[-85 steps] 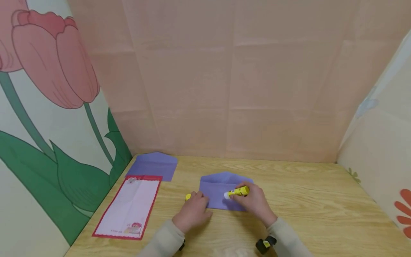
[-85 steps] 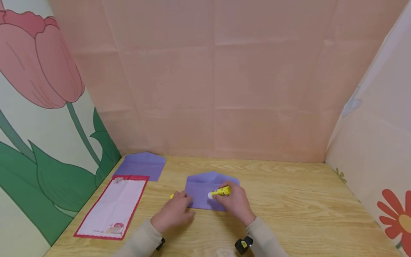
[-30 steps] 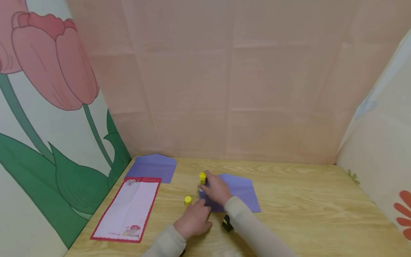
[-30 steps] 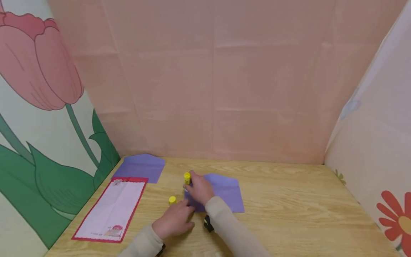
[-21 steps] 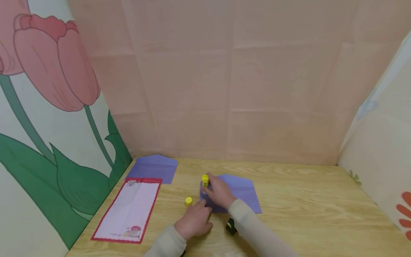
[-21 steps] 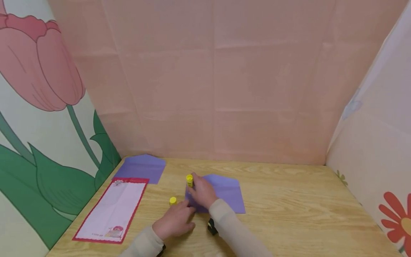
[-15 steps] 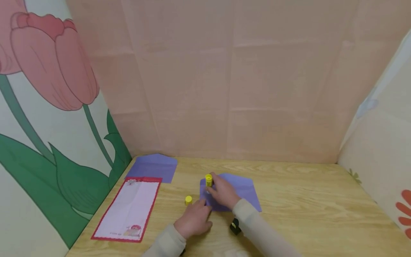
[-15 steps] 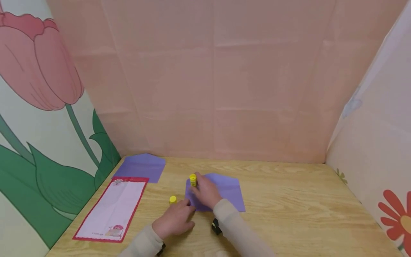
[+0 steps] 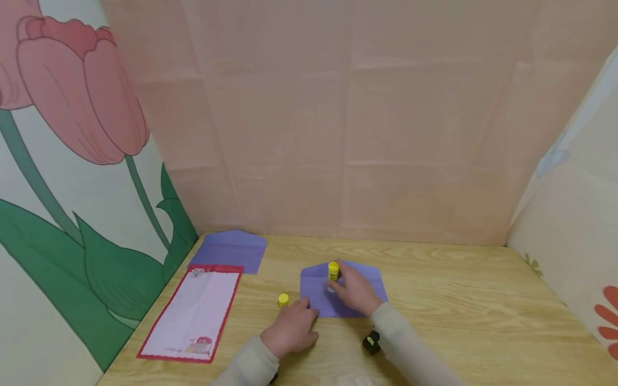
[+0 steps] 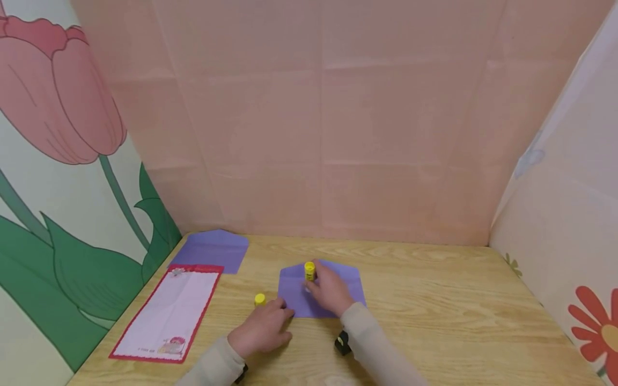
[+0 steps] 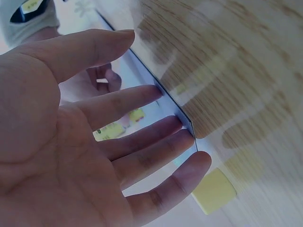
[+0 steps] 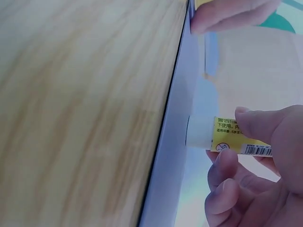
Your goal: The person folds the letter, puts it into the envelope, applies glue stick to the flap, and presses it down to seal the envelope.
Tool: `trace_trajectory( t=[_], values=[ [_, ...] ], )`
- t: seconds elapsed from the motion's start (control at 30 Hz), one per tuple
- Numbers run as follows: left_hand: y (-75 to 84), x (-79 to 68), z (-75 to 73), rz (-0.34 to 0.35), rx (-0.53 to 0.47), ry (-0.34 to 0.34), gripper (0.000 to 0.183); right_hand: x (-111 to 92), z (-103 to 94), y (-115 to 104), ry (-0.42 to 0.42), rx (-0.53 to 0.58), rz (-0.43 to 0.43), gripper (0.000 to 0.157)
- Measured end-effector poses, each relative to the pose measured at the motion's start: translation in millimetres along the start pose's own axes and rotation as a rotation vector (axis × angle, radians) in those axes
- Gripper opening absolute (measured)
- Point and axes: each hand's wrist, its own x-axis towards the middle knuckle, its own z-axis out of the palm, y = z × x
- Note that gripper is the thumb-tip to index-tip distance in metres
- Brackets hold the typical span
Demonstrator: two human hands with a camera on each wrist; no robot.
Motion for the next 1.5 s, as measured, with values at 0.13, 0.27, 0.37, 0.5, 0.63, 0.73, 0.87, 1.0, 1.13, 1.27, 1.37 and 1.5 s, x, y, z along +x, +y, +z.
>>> trace_trajectory(
  t=[0.13, 0.27, 0.37, 0.5, 0.63, 0.73, 0.87, 1.0, 1.13, 1.27, 1.37, 1.5],
  values=[
    [-0.2, 0.8, 0.9, -0.006, -0.011, -0.017, 0.036, -5, -7.3, 4, 0.008, 0.003, 0.023, 0.023],
    [-0.1, 0.7, 0.7, -0.009, -0.016, -0.005, 0.037, -8, -14.9, 10, 0.002, 0.002, 0.056, 0.024],
    [0.3, 0.1, -0.5, -0.007, -0.014, 0.008, 0.036, -10, -20.6, 16, 0.001, -0.018, 0.064, 0.022],
    [0.4, -0.4, 0.0, -0.005, -0.018, 0.012, 0.035, -14, -27.7, 23, -0.002, -0.044, 0.083, 0.022],
    [-0.2, -0.5, 0.8, -0.007, -0.022, 0.017, 0.035, -16, -34.1, 30, -0.004, -0.057, 0.104, 0.024],
    [-0.3, -0.6, 0.5, -0.006, -0.023, 0.024, 0.035, -17, -38.7, 34, -0.006, -0.05, 0.118, 0.026],
    [0.1, -0.8, -0.2, -0.002, -0.027, 0.019, 0.034, -20, -44.1, 41, 0.0, -0.054, 0.154, 0.029],
    [0.4, -1.2, -0.3, -0.003, -0.031, 0.016, 0.033, -23, -49.1, 48, 0.021, -0.062, 0.171, 0.033],
    [0.4, -1.2, 0.5, -0.005, -0.036, 0.026, 0.033, -25, -54.3, 53, 0.027, -0.062, 0.186, 0.036],
    [0.6, -2.1, 0.8, -0.007, -0.043, 0.029, 0.032, -27, -58.6, 59, 0.025, -0.066, 0.216, 0.038],
    [0.4, -2.5, 1.2, -0.005, -0.043, 0.035, 0.032, -29, -62.6, 63, 0.032, -0.065, 0.215, 0.041],
    [0.0, -2.5, 1.3, -0.002, -0.042, 0.039, 0.033, -30, -69.2, 68, 0.047, -0.058, 0.212, 0.04]
  ],
)
